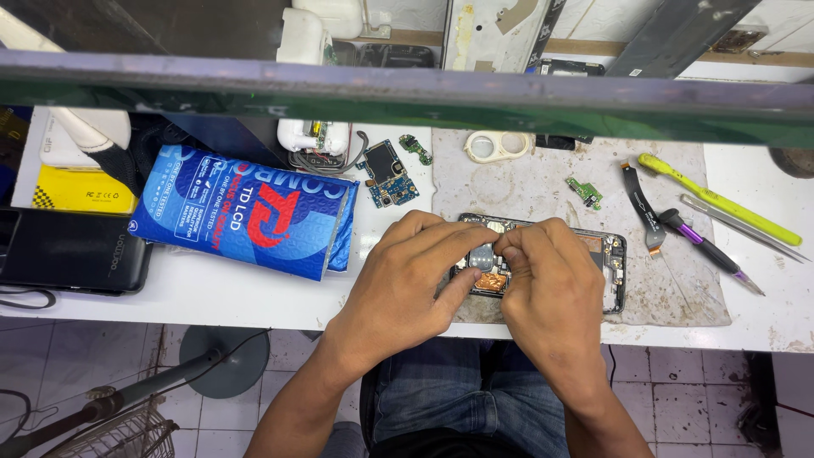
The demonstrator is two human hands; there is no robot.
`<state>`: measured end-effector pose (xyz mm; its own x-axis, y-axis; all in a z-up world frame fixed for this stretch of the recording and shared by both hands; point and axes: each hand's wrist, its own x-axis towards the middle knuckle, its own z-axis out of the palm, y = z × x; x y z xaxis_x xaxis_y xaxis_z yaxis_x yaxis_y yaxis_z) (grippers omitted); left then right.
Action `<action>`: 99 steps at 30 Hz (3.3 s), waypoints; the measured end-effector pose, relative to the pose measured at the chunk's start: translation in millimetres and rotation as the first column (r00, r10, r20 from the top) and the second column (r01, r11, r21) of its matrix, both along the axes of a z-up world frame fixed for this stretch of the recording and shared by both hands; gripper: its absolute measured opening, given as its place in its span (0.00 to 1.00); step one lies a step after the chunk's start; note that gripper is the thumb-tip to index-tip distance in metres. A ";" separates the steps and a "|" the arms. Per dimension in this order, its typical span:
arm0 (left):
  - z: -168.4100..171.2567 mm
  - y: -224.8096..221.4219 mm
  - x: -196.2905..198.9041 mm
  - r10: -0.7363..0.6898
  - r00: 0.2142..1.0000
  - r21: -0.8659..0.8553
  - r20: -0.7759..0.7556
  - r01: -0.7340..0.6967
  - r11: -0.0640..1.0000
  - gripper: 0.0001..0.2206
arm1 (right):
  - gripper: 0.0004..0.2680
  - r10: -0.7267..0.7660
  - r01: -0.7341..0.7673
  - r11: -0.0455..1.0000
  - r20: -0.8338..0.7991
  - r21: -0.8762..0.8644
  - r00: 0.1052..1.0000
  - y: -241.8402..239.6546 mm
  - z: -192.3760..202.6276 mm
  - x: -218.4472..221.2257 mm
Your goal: The person is repairing a smartphone by connecting internal ribbon cables and adjusting components. They use a screwdriver to loosen screws and manipulate the battery and camera modules within the open device chassis.
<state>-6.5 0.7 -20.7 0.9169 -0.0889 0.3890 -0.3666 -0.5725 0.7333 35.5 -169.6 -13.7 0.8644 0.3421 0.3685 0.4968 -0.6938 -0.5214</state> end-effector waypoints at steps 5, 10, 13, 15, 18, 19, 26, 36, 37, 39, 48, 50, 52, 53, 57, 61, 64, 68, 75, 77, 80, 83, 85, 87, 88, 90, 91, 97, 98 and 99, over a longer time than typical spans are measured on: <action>0.5 -0.9 0.2 -0.003 1.000 0.005 -0.001 0.003 1.000 0.19 | 0.07 0.007 -0.004 0.995 0.029 -0.097 1.000 1.1 -4.7 4.7; 2.8 -1.3 -0.8 0.000 0.999 0.018 0.047 0.000 1.000 0.19 | 0.03 0.025 -0.010 0.995 -0.139 0.102 0.990 -10.7 -5.1 6.3; 5.4 -2.0 -1.8 0.006 0.996 0.058 0.087 -0.011 0.998 0.18 | 0.03 0.056 0.029 0.959 -0.292 0.281 0.955 -30.6 -5.6 9.6; 6.5 -1.2 -2.3 0.000 0.996 0.061 0.091 -0.006 0.998 0.18 | 0.04 0.184 0.012 0.880 -0.363 0.475 0.914 -42.3 -10.3 12.7; 9.0 0.3 -2.4 0.020 0.998 0.036 0.052 -0.022 0.999 0.16 | 0.05 0.241 0.010 0.836 -0.383 0.549 0.892 -57.0 -18.1 14.6; 9.5 0.7 -2.4 0.033 0.999 0.023 0.029 -0.034 0.999 0.16 | 0.05 0.264 -0.010 0.826 -0.372 0.564 0.890 -60.6 -20.1 15.8; 0.4 1.5 2.9 -0.235 0.935 -0.698 -0.265 -0.018 0.716 0.17 | 0.06 0.334 0.029 0.765 -0.435 0.644 0.836 -61.0 -17.4 17.5; 3.3 -13.1 1.5 -0.428 0.840 -0.899 -0.334 -0.148 0.412 0.20 | 0.07 0.418 -0.322 0.841 -0.144 0.435 0.897 -44.6 24.9 18.2; 4.7 -14.1 0.7 -0.421 0.840 -0.885 -0.342 -0.138 0.445 0.20 | 0.07 0.419 -0.336 0.848 -0.128 0.410 0.899 -47.0 27.1 21.2; 5.6 -17.4 -8.3 -0.120 0.954 -0.664 -0.275 -0.098 0.741 0.18 | 0.07 0.423 -0.365 0.861 -0.102 0.353 0.900 -57.7 32.7 30.1; -1.2 -20.2 -25.7 0.199 0.966 -0.320 -0.163 -0.243 0.916 0.12 | 0.06 0.139 -0.097 0.975 0.209 -0.200 0.968 -63.8 36.3 150.2; -1.0 -18.2 -25.8 0.193 0.970 -0.308 -0.146 -0.230 0.923 0.12 | 0.07 0.233 -0.133 0.950 0.356 -0.283 0.905 -55.5 30.4 165.0; -0.8 -16.1 -26.0 0.195 0.980 -0.306 -0.048 -0.200 0.931 0.12 | 0.08 0.268 -0.110 0.930 0.441 -0.351 0.857 -50.0 25.0 174.0; -0.4 -15.2 -26.2 0.191 0.980 -0.313 -0.064 -0.201 0.928 0.12 | 0.08 0.285 -0.111 0.922 0.455 -0.371 0.844 -48.4 22.2 175.8; 1.2 -12.7 -26.9 0.186 0.973 -0.323 -0.136 -0.221 0.920 0.11 | 0.06 0.365 -0.120 0.875 0.477 -0.469 0.799 -43.9 10.3 182.3; 0.9 -11.9 -26.4 0.170 0.980 -0.330 -0.100 -0.194 0.924 0.11 | 0.08 0.396 -0.118 0.834 0.435 -0.539 0.809 -49.0 0.9 179.3; 0.5 -11.2 -25.1 0.174 0.983 -0.342 -0.060 -0.184 0.921 0.09 | 0.14 0.435 -0.181 0.821 0.387 -0.541 0.813 -47.7 8.9 175.5; -3.6 -8.6 -25.6 0.190 0.981 -0.362 -0.038 -0.191 0.912 0.08 | 0.07 0.321 -0.199 0.892 0.259 -0.406 0.911 -56.4 31.6 145.3; -0.6 -8.7 -23.7 0.252 0.967 -0.286 -0.035 -0.251 0.925 0.07 | 0.05 0.402 -0.360 0.877 0.076 -0.319 0.912 -60.7 45.0 57.5; 0.2 -9.4 -22.3 0.258 0.966 -0.245 -0.004 -0.251 0.936 0.08 | 0.07 0.413 -0.383 0.876 0.046 -0.292 0.910 -58.4 43.9 47.2; 1.7 -10.8 -20.4 0.261 0.964 -0.202 -0.047 -0.265 0.943 0.09 | 0.08 0.393 -0.381 0.881 -0.013 -0.281 0.919 -58.3 41.4 42.8; 2.8 -10.4 -19.1 0.238 0.970 -0.151 -0.054 -0.244 0.958 0.12 | 0.15 0.396 -0.371 0.856 -0.004 -0.359 0.918 -64.5 35.7 42.7; 2.7 -10.7 -18.1 0.214 0.977 -0.135 -0.024 -0.215 0.967 0.15 | 0.21 0.421 -0.382 0.834 0.013 -0.399 0.907 -71.7 31.7 43.2; 1.4 -11.8 -17.3 0.211 0.977 -0.091 -0.041 -0.214 0.973 0.15 | 0.29 0.460 -0.414 0.815 0.017 -0.405 0.888 -79.7 28.8 43.7; 0.6 -12.7 -17.2 0.210 0.976 -0.070 -0.048 -0.213 0.974 0.15 | 0.29 0.447 -0.412 0.826 0.001 -0.386 0.895 -82.1 26.3 43.7; -0.6 -15.2 -17.9 0.234 0.972 -0.035 -0.032 -0.235 0.971 0.16 | 0.29 0.419 -0.404 0.847 -0.033 -0.345 0.907 -85.8 20.3 43.2; -1.1 -16.4 -17.9 0.244 0.969 -0.017 -0.024 -0.245 0.969 0.16 | 0.29 0.419 -0.409 0.856 -0.039 -0.318 0.907 -87.7 17.2 43.1; -0.2 -18.4 -16.7 0.262 0.960 -0.041 -0.103 -0.267 0.963 0.20 | 0.25 0.410 -0.408 0.909 0.008 -0.091 0.912 -95.1 -2.3 45.1; 0.2 -18.3 -16.7 0.252 0.963 -0.034 -0.091 -0.256 0.966 0.21 | 0.25 0.412 -0.407 0.909 0.040 -0.092 0.910 -97.0 -3.7 44.2; 0.6 -17.9 -16.8 0.243 0.967 -0.027 -0.078 -0.245 0.969 0.22 | 0.26 0.413 -0.406 0.909 0.072 -0.093 0.908 -98.4 -5.0 43.0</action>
<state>-23.3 -17.2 -20.1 0.9354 0.1540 0.3182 -0.1632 -0.6103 0.7752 78.6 -268.1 -18.8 0.6080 0.6878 0.3965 0.7867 -0.4545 -0.4179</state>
